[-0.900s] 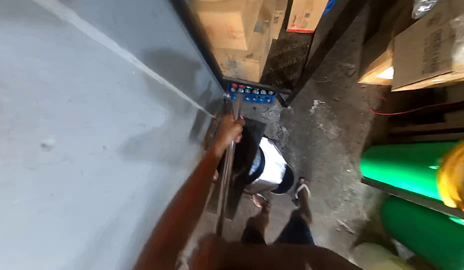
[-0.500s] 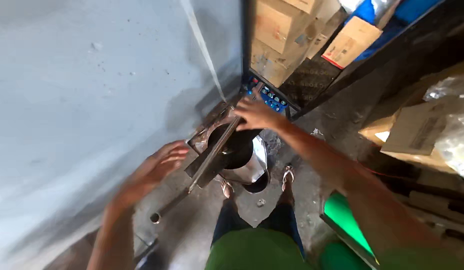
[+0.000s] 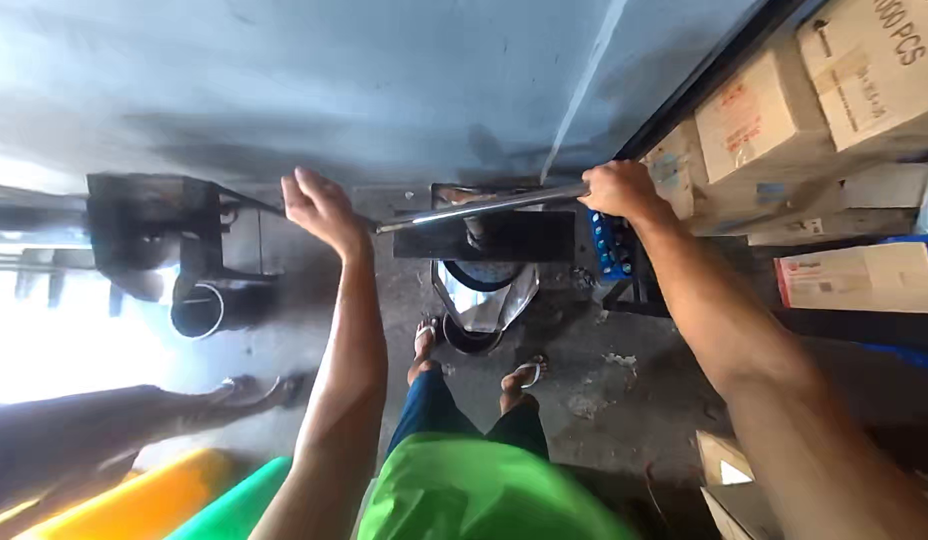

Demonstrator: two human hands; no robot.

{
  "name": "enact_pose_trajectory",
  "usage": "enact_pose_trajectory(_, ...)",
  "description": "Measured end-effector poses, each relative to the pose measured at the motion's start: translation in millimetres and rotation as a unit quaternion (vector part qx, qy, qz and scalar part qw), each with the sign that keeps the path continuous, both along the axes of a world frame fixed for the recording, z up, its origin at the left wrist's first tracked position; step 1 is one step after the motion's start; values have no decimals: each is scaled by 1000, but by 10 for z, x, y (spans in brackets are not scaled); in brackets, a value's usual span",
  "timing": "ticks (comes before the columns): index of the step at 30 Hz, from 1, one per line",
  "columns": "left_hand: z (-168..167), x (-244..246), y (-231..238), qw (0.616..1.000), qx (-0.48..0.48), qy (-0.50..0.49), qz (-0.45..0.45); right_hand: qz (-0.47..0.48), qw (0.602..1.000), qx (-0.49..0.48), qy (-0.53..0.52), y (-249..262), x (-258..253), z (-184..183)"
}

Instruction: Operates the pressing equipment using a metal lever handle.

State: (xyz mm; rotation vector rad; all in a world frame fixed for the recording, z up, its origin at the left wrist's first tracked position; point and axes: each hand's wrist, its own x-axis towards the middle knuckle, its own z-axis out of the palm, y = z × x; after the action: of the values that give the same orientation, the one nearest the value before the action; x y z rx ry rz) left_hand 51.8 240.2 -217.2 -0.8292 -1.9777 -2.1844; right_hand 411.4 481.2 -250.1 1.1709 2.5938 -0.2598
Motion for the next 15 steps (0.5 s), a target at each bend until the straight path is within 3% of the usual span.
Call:
enact_pose_trajectory(3,-19,-22,24,998,-25,19,49,-59,998,-29,-18,-32,-74,28)
enact_pose_trajectory(7,-33,-36,84,997,-16,34,62,-66,998,-18,-15,84,-142,32)
enact_pose_trajectory(10,-53,-274,206,997,-36,70,9,-145,989,-1,8,-373,-18,-79)
enact_pose_trajectory(12,-92,-519,592,989,-78,117,-49,-257,965,-15,43,-1042,111,-120)
enact_pose_trajectory(15,-58,-519,1567,958,-189,171,-134,-462,877,-69,110,-2616,-238,-147)
